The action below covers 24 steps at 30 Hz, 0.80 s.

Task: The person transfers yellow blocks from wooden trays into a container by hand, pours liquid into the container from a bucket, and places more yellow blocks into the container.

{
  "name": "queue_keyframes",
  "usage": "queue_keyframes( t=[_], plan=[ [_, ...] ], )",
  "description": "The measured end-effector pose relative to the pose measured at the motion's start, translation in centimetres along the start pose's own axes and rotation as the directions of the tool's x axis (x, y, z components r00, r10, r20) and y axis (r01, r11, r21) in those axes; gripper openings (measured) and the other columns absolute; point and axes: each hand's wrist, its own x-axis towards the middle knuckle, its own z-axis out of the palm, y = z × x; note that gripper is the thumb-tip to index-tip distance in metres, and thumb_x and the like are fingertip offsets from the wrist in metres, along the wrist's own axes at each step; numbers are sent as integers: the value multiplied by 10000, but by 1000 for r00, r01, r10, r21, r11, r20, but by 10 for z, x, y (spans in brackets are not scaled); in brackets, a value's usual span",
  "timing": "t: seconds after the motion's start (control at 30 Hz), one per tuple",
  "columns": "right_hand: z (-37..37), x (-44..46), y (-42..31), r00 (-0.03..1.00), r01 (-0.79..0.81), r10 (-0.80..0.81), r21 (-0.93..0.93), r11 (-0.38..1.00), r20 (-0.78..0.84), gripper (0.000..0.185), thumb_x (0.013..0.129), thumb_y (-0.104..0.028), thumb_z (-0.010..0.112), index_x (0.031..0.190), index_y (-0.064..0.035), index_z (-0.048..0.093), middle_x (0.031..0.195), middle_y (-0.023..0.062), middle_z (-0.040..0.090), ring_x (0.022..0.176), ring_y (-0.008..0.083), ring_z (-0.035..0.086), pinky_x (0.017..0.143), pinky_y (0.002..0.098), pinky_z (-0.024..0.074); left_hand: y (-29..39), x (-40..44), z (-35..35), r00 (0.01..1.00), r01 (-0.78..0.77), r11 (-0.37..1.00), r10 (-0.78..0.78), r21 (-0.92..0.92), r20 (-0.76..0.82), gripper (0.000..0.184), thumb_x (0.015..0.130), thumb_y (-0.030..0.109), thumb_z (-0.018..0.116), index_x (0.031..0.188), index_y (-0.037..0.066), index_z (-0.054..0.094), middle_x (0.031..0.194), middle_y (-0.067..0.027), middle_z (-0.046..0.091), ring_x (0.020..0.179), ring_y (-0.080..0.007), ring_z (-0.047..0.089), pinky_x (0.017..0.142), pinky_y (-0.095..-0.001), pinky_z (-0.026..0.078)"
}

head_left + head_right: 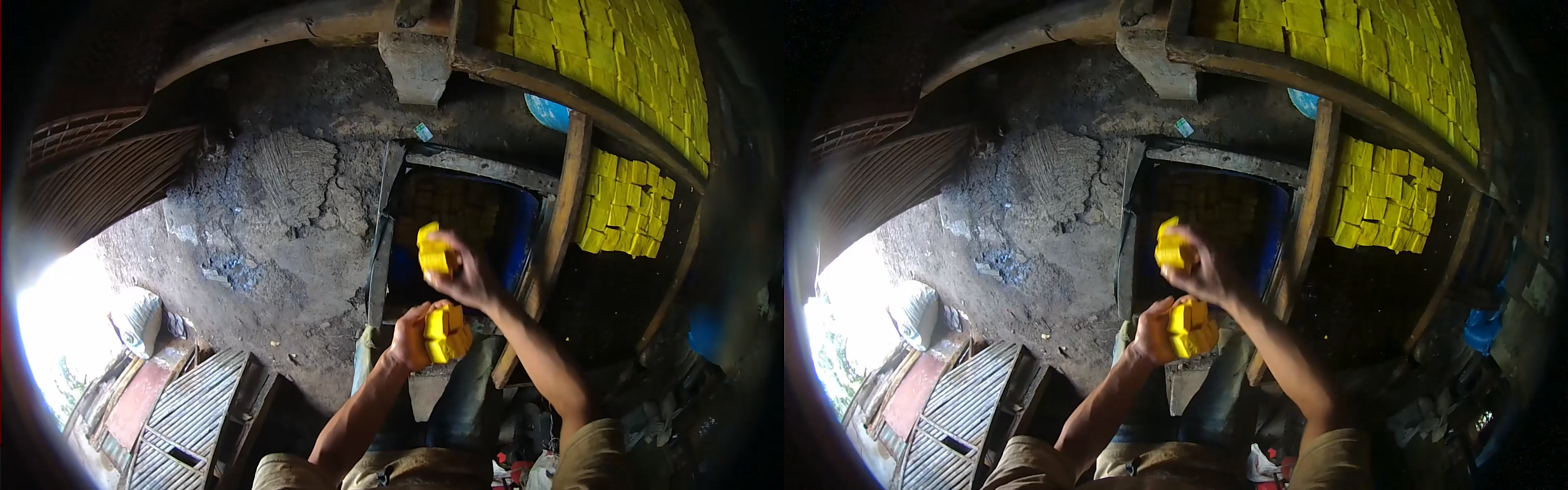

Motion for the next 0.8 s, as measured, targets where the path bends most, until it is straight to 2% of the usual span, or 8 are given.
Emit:
queue_keyframes(
  t=[0.03,0.07,0.1,0.33,0.53,0.6,0.63,0.8],
  plan=[
    [-7,27,29,998,46,-53,-146,988,-42,482,765,-148,736,1196,-68,537,1077,70,609,968,175,613,869,332,517,0,-7,2,1000,-19,1000,19,14,23,395,932,397,495,1162,81,557,1117,-116,612,1050,-290,591,918,-484,476],
    [-11,51,43,948,184,-293,-544,819,-121,483,777,-242,747,1190,-85,552,1037,119,623,908,280,639,791,368,530,3,-14,3,998,-38,999,37,30,47,391,930,396,501,1154,79,554,1119,-111,606,1056,-289,585,924,-477,470],
    [-10,73,70,917,152,-364,-701,697,-162,485,781,-252,744,1193,-83,552,1039,119,622,909,276,636,792,367,529,5,-17,-6,997,-64,995,60,82,44,406,907,404,531,1150,80,545,1136,-110,591,1091,-290,566,946,-465,455],
    [19,160,213,1000,-15,0,-932,361,-16,506,807,-319,729,1210,-68,554,1052,119,612,916,252,613,799,359,516,32,-41,-14,996,-85,995,86,59,-13,498,821,400,609,1194,84,511,1193,-146,555,1125,-319,540,1004,-478,406],
    [8,100,149,951,-4,-225,-737,676,-212,534,829,-376,716,1224,-55,555,1063,119,604,921,231,593,806,353,506,30,-31,2,983,-182,968,179,174,33,530,808,394,616,1246,141,459,1184,-145,542,1144,-331,536,962,-475,454],
    [6,41,88,932,-48,-87,-357,933,-352,545,837,-396,711,1229,-51,556,1067,119,601,923,224,586,808,350,503,32,-20,10,967,-247,945,227,216,112,494,831,382,604,1246,155,462,1178,-139,556,1100,-334,569,897,-461,503],
    [9,9,54,881,-299,339,169,939,-330,637,812,-401,737,1291,-39,525,1153,164,591,1004,251,584,870,356,495,32,-13,8,962,-269,932,250,242,107,479,858,395,581,1253,152,465,1192,-130,553,1104,-321,569,905,-457,501],
    [21,-42,7,965,-187,131,-246,951,-228,684,815,-314,757,1359,-19,467,1169,215,617,1066,299,632,909,373,505,30,22,34,932,-318,787,362,529,22,480,986,469,415,1345,152,447,1223,-66,554,1111,-232,569,952,-393,473]
  ],
)
